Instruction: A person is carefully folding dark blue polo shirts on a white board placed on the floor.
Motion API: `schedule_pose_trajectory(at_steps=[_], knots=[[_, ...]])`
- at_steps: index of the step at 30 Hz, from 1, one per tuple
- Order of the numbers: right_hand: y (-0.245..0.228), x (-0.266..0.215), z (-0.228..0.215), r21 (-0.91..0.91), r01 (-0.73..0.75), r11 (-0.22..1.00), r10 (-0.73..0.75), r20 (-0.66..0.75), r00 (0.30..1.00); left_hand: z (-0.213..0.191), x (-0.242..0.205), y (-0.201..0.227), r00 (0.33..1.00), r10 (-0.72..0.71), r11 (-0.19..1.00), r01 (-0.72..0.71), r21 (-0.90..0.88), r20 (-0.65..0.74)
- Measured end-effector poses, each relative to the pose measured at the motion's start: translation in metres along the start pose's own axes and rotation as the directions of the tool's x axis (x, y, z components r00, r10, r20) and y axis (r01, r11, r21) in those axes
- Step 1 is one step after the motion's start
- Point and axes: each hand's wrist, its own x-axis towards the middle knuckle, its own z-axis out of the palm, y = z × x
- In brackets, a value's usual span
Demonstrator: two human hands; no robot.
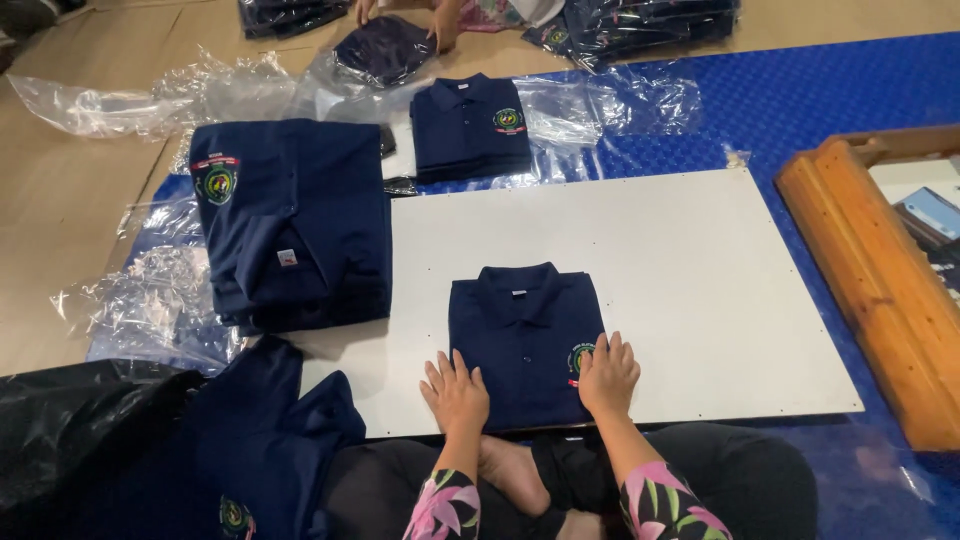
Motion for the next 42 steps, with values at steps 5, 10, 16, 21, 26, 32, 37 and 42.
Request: schedule_pose_trajectory(at_steps=[5, 10, 16, 21, 26, 32, 37, 42], knots=[[0.006, -0.003, 0.003, -0.012, -0.017, 1.0, 0.018, 0.063, 0.998, 0.003, -0.005, -0.008, 1.0, -0.005, 1.0, 0.005, 0.009, 0.017], [0.003, -0.016, -0.004, -0.036, 0.036, 0.999, -0.035, 0.042, 0.999, 0.022, 0.004, -0.019, 1.0, 0.003, 1.0, -0.002, 0.026, -0.022], [-0.002, -0.015, 0.001, -0.103, 0.365, 0.925, -0.362, 0.05, 0.931, 0.0, -0.009, -0.006, 0.936, 0.353, 0.928, -0.352, 0.125, 0.012], [-0.007, -0.008, -0.003, -0.07, 0.382, 0.922, -0.379, 0.051, 0.924, 0.001, -0.005, -0.004, 0.952, 0.306, 0.946, -0.303, 0.114, -0.004], [-0.007, -0.003, 0.0, -0.072, 0.382, 0.921, -0.379, 0.049, 0.924, -0.004, -0.006, -0.001, 0.96, 0.281, 0.955, -0.28, 0.099, 0.012], [-0.007, -0.005, 0.001, -0.069, 0.381, 0.922, -0.379, 0.044, 0.925, 0.002, -0.005, -0.003, 0.961, 0.276, 0.955, -0.274, 0.117, 0.002], [-0.006, -0.004, 0.004, -0.087, 0.383, 0.92, -0.383, 0.017, 0.924, -0.005, -0.009, -0.001, 0.964, 0.263, 0.956, -0.264, 0.124, 0.024], [-0.006, -0.004, 0.003, -0.068, 0.357, 0.932, -0.352, 0.082, 0.933, 0.003, -0.003, -0.006, 0.956, 0.293, 0.95, -0.292, 0.11, 0.006]])
